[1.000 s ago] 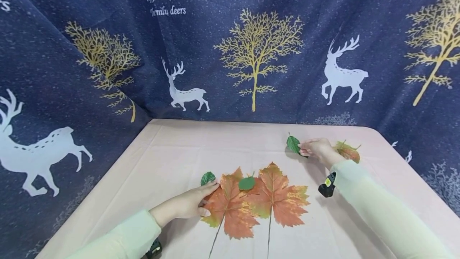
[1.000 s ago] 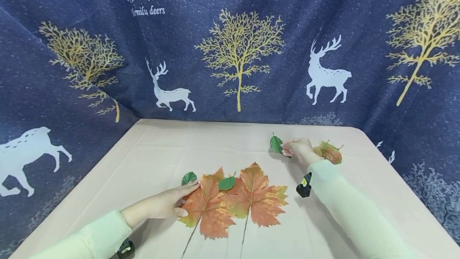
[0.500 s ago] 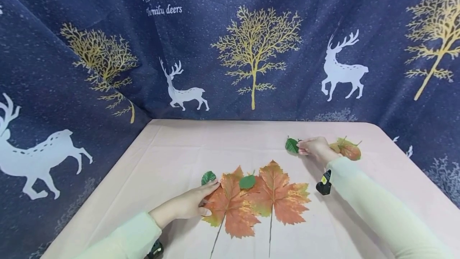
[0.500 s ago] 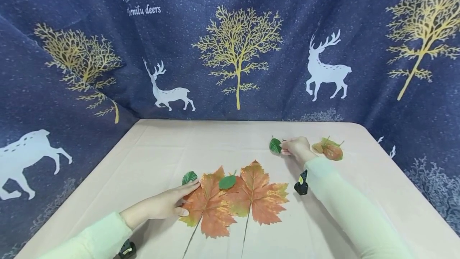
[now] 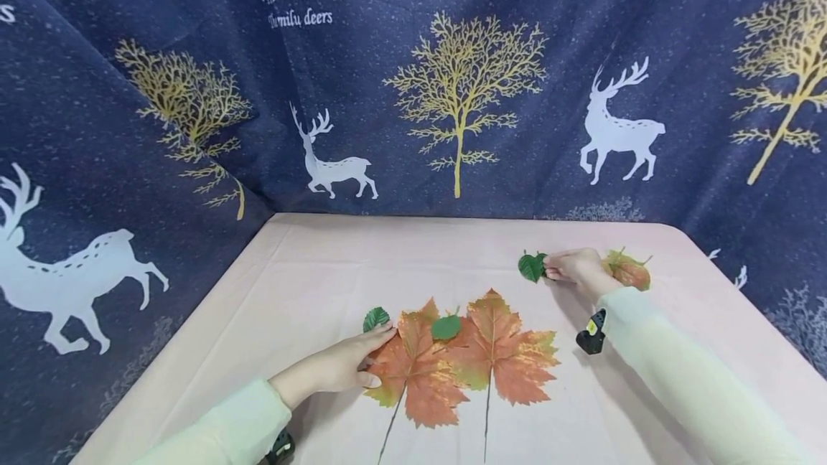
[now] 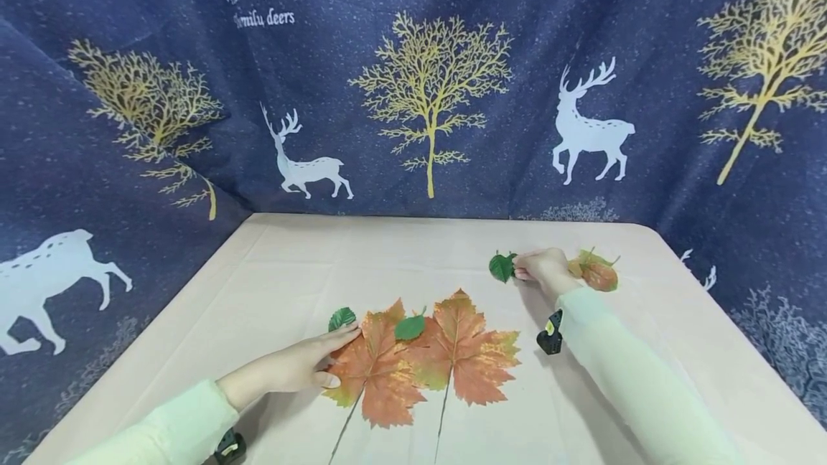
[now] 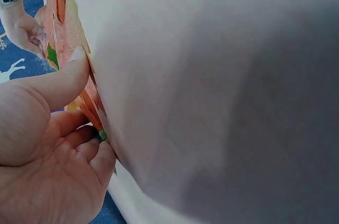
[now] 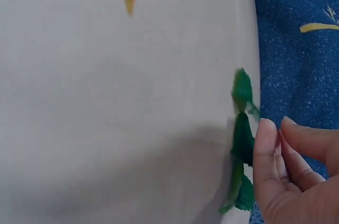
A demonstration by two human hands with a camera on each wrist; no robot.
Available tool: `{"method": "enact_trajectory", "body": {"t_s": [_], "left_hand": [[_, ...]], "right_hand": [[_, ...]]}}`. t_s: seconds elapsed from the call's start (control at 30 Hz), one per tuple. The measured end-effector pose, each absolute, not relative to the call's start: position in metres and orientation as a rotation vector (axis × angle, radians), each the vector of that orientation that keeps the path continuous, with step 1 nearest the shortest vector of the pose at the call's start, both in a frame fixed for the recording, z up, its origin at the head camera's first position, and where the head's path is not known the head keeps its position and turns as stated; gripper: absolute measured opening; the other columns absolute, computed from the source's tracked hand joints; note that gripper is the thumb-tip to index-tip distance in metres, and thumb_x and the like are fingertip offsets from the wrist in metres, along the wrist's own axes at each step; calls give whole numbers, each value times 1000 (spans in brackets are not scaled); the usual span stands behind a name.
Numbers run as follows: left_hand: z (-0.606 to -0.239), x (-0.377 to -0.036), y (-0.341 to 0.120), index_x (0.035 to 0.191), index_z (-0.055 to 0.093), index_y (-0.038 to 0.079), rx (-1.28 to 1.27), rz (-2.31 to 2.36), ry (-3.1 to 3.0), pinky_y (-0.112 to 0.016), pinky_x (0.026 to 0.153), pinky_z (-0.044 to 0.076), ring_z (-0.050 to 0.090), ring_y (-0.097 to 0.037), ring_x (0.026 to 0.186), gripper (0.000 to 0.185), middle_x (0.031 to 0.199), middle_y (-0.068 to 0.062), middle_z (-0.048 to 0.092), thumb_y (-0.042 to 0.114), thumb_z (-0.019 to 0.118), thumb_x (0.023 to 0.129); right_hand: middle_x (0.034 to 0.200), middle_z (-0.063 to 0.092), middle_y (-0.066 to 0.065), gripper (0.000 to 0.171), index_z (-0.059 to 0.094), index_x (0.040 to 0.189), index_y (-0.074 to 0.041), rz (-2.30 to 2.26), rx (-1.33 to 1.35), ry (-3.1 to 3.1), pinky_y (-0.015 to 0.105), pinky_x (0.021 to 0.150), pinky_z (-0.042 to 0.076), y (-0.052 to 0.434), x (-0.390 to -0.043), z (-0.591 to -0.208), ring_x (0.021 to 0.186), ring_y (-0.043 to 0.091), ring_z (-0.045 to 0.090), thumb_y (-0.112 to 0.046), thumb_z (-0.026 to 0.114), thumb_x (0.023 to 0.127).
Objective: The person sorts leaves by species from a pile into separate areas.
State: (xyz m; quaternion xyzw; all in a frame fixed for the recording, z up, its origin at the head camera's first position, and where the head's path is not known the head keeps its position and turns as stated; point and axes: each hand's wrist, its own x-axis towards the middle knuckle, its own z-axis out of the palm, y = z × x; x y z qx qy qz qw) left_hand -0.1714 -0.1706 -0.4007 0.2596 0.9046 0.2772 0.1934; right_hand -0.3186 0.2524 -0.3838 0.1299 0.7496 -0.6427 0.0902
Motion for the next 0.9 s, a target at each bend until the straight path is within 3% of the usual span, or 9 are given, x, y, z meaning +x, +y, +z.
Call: {"method": "enact_trajectory", "body": {"t_s": [0.27, 0.43, 0.9], "left_hand": [[-399, -172, -171, 151, 28, 1, 728, 743, 2569, -54, 110, 36, 33, -40, 141, 80, 160, -20, 19, 7, 72, 84], [-400, -173, -170, 151, 28, 1, 732, 729, 2561, -52, 109, 39, 36, -39, 139, 81, 160, -19, 19, 8, 72, 84], [-400, -172, -170, 151, 27, 1, 739, 714, 2567, -54, 111, 36, 29, -39, 143, 81, 160, -19, 19, 10, 72, 84]], "right_hand": [[68, 70, -3, 38, 52, 130, 12, -1903, 385, 2228, 27, 74, 61, 255, -318, -378, 63, 6, 69, -5, 56, 96], [69, 70, -2, 36, 52, 128, 12, -1913, 354, 2200, 26, 73, 61, 256, -314, -378, 63, 7, 69, -3, 55, 96], [73, 71, -1, 52, 34, 141, 17, -1952, 228, 2075, 21, 76, 59, 251, -320, -371, 69, 6, 70, -3, 53, 97]]}}
